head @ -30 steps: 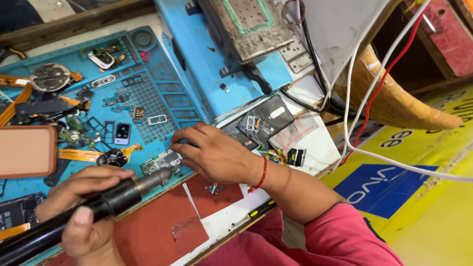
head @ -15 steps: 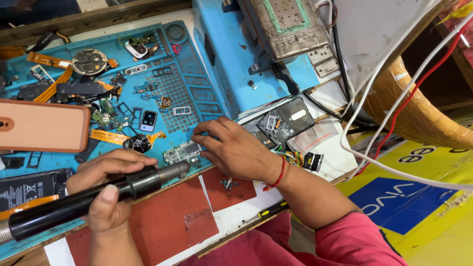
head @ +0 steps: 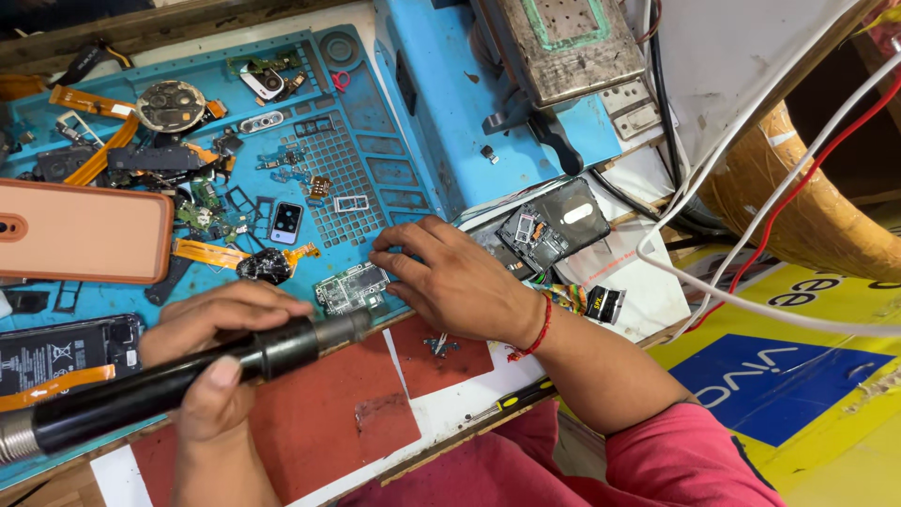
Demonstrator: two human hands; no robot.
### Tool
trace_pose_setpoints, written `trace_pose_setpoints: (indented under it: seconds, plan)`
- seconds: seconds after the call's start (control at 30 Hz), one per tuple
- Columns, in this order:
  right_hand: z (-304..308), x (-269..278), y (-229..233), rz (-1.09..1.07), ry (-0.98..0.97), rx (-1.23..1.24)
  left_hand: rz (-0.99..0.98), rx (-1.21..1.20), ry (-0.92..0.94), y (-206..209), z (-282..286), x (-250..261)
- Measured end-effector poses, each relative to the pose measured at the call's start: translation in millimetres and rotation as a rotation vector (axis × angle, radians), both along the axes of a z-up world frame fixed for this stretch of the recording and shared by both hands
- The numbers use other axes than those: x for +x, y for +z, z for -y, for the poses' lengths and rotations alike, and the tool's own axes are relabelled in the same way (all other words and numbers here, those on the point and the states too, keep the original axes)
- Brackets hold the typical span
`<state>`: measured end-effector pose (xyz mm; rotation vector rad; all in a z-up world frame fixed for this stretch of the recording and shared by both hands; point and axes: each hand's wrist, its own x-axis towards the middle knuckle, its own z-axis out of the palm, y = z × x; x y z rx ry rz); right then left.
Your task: The person heats a small electronic component on a circuit board using a hot air rework tool and positions it using tweezers.
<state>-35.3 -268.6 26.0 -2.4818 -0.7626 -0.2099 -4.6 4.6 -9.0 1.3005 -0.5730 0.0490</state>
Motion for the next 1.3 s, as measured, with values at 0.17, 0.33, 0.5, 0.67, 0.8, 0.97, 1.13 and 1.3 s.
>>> trace_pose_setpoints:
  seconds: [0.17,0.33,0.5,0.67,0.8,0.97,1.13,1.3]
  plan:
    - [0,0,-1,0.010,0.006,0.002,-0.068,-0.064,0.149,-9,1,0]
    - [-1,0,0,-0.001,-0.004,-0.002,-0.043,-0.069,0.071,-6,-4,-2]
    - [1,0,0,0.009,0.006,0.003,-0.062,-0.044,0.137,-4,-6,1]
    - [0,0,0,0.003,0.005,0.002,-0.057,-0.051,-0.001,-1,-5,-2]
    - [0,-1,-2,-0.008,0.001,0.005,-0.011,0.014,0.076,2,-2,-1]
    - [0,0,-2,-0.006,0.002,0.002,-0.082,-0.086,0.079,-2,-2,-5]
    - [1,-1,-1,0.001,0.005,0.002,-0.065,-0.078,-0.005,-5,-11,-2]
    - [1,0,0,-0.011,0.007,-0.007,-0.016,0.018,0.098,-5,-3,-1]
